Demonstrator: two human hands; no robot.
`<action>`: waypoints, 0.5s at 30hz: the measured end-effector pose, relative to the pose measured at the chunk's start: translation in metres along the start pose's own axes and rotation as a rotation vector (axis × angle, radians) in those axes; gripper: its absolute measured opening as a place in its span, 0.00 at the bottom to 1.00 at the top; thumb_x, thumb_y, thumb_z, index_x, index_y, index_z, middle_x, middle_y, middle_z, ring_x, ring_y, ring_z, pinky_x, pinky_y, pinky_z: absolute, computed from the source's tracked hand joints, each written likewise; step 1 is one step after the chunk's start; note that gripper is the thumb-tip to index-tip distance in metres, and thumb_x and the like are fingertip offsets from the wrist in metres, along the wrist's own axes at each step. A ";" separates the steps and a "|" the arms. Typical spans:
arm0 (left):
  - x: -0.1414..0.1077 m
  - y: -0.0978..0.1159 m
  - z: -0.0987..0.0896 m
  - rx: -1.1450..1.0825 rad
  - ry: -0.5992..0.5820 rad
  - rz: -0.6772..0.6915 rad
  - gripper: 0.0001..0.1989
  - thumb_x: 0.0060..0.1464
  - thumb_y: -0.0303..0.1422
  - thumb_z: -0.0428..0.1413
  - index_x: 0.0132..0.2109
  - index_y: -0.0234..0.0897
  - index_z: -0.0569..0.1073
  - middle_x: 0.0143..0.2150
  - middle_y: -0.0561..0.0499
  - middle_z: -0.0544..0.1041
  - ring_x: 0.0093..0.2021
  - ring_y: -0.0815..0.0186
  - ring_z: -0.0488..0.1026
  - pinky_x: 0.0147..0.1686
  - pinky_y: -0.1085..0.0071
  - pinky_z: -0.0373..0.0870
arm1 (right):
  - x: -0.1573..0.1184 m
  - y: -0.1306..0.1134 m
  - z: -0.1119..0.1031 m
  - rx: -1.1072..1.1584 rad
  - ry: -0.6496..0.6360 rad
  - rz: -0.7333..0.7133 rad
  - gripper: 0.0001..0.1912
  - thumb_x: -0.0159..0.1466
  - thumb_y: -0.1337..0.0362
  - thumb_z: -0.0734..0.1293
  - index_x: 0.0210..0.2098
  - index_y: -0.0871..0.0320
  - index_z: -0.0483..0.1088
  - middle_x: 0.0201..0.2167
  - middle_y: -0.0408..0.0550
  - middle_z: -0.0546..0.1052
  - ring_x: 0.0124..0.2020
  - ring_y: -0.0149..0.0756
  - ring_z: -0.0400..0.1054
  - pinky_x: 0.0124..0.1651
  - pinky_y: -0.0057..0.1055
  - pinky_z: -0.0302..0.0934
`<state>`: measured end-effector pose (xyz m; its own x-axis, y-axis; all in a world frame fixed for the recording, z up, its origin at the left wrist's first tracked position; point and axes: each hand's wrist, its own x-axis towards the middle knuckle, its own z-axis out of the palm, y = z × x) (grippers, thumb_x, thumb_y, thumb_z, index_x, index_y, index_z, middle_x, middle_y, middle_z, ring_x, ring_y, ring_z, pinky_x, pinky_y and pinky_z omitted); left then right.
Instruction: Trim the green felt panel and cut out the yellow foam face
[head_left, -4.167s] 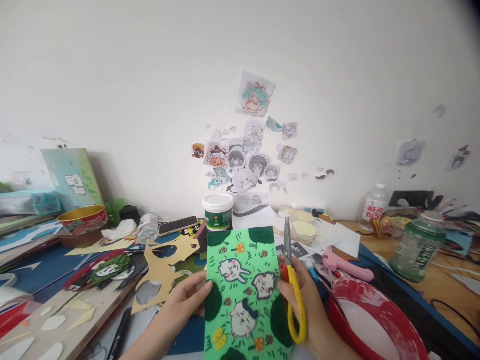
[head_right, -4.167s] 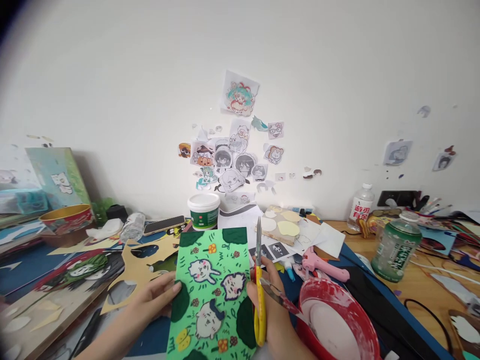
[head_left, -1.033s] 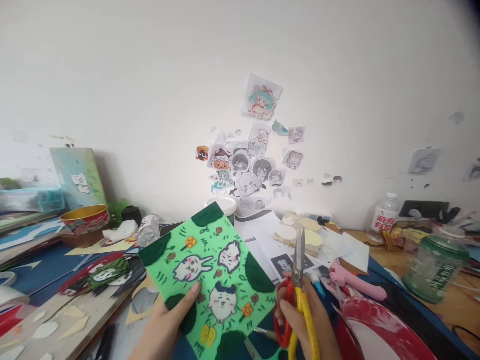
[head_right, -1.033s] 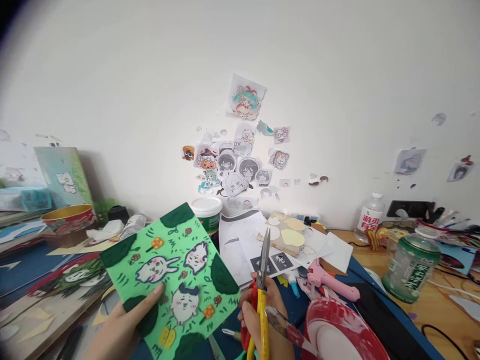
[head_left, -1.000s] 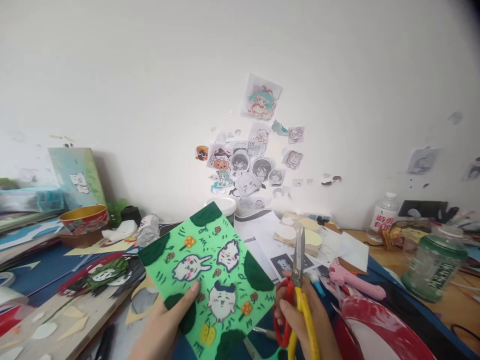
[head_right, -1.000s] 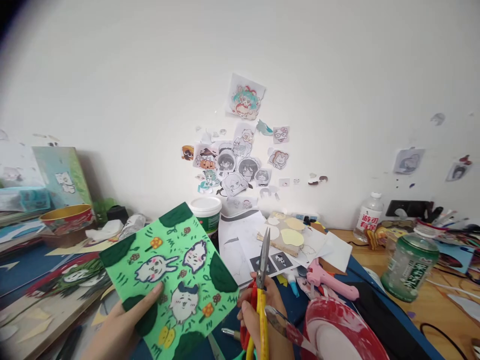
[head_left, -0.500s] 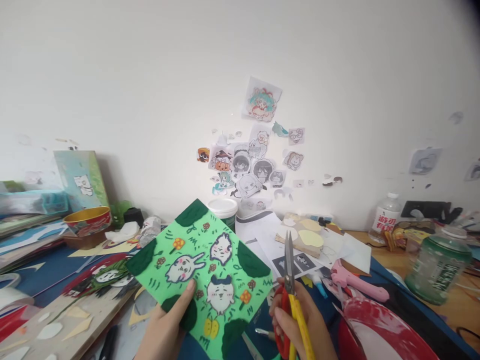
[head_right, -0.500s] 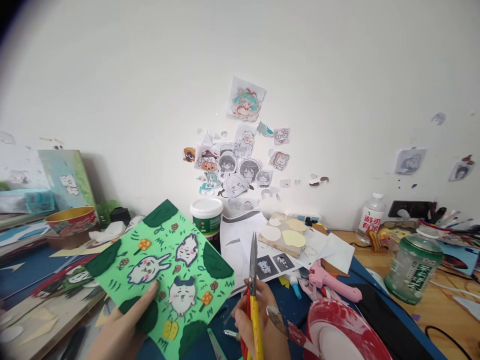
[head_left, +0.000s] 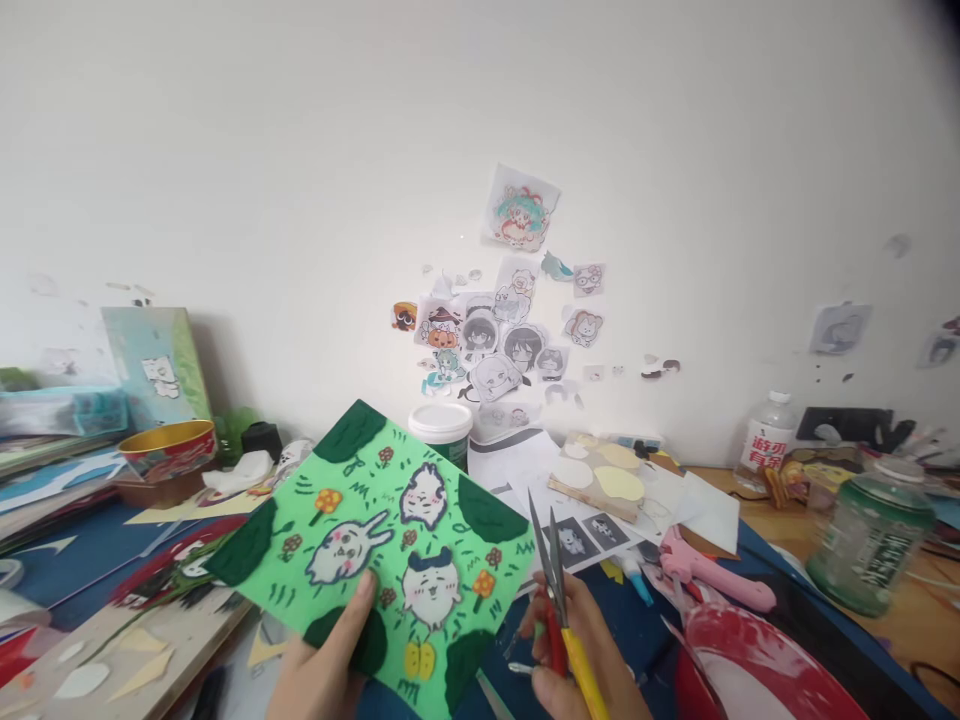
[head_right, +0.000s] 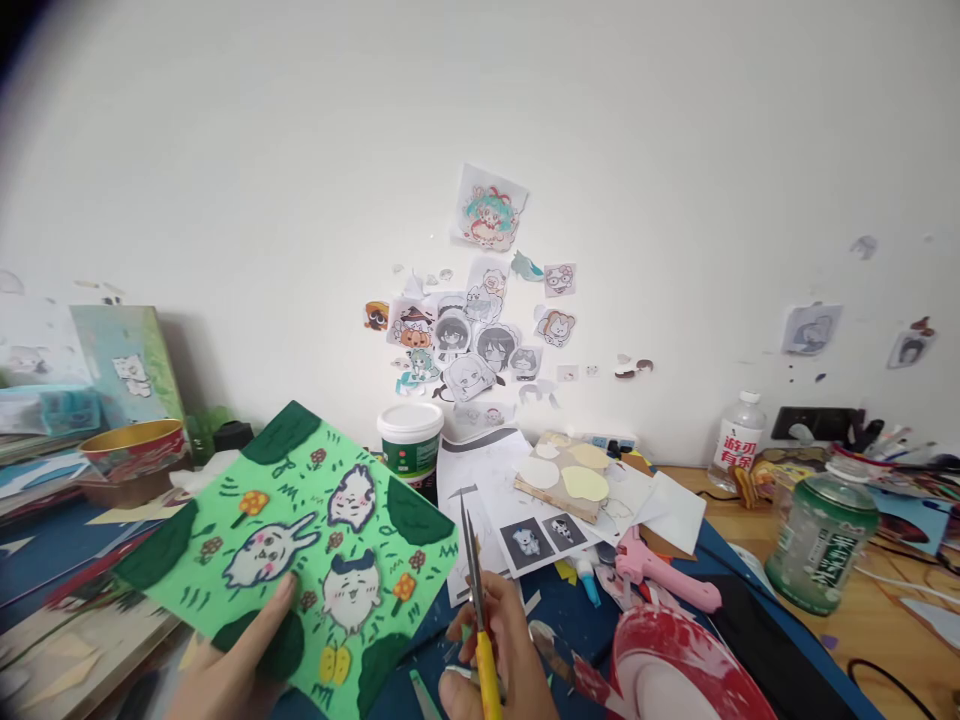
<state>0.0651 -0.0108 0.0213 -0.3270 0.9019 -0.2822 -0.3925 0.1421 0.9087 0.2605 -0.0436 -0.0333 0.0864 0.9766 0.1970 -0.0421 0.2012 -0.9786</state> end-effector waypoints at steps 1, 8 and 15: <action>-0.002 -0.001 0.001 0.010 -0.003 0.020 0.30 0.49 0.36 0.57 0.59 0.52 0.56 0.57 0.51 0.69 0.50 0.56 0.71 0.47 0.62 0.70 | -0.001 -0.002 0.001 -0.015 0.007 0.016 0.27 0.46 0.63 0.66 0.46 0.55 0.61 0.33 0.47 0.72 0.30 0.36 0.63 0.35 0.32 0.58; -0.002 -0.007 0.000 0.010 -0.028 -0.055 0.36 0.45 0.38 0.60 0.60 0.52 0.55 0.59 0.50 0.65 0.49 0.53 0.71 0.45 0.60 0.72 | -0.002 -0.006 0.003 -0.034 -0.008 -0.054 0.28 0.48 0.52 0.65 0.46 0.57 0.60 0.33 0.48 0.70 0.34 0.38 0.64 0.38 0.33 0.57; 0.000 -0.008 -0.006 0.123 -0.055 -0.035 0.36 0.45 0.41 0.59 0.60 0.50 0.54 0.61 0.50 0.63 0.54 0.51 0.67 0.43 0.62 0.73 | -0.005 -0.006 0.003 -0.055 -0.035 -0.090 0.34 0.50 0.41 0.63 0.49 0.56 0.60 0.35 0.50 0.71 0.35 0.39 0.65 0.39 0.32 0.57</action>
<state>0.0631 -0.0146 0.0117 -0.2658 0.9160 -0.3006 -0.2933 0.2202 0.9303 0.2577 -0.0498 -0.0283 0.0526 0.9569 0.2856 0.0193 0.2849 -0.9584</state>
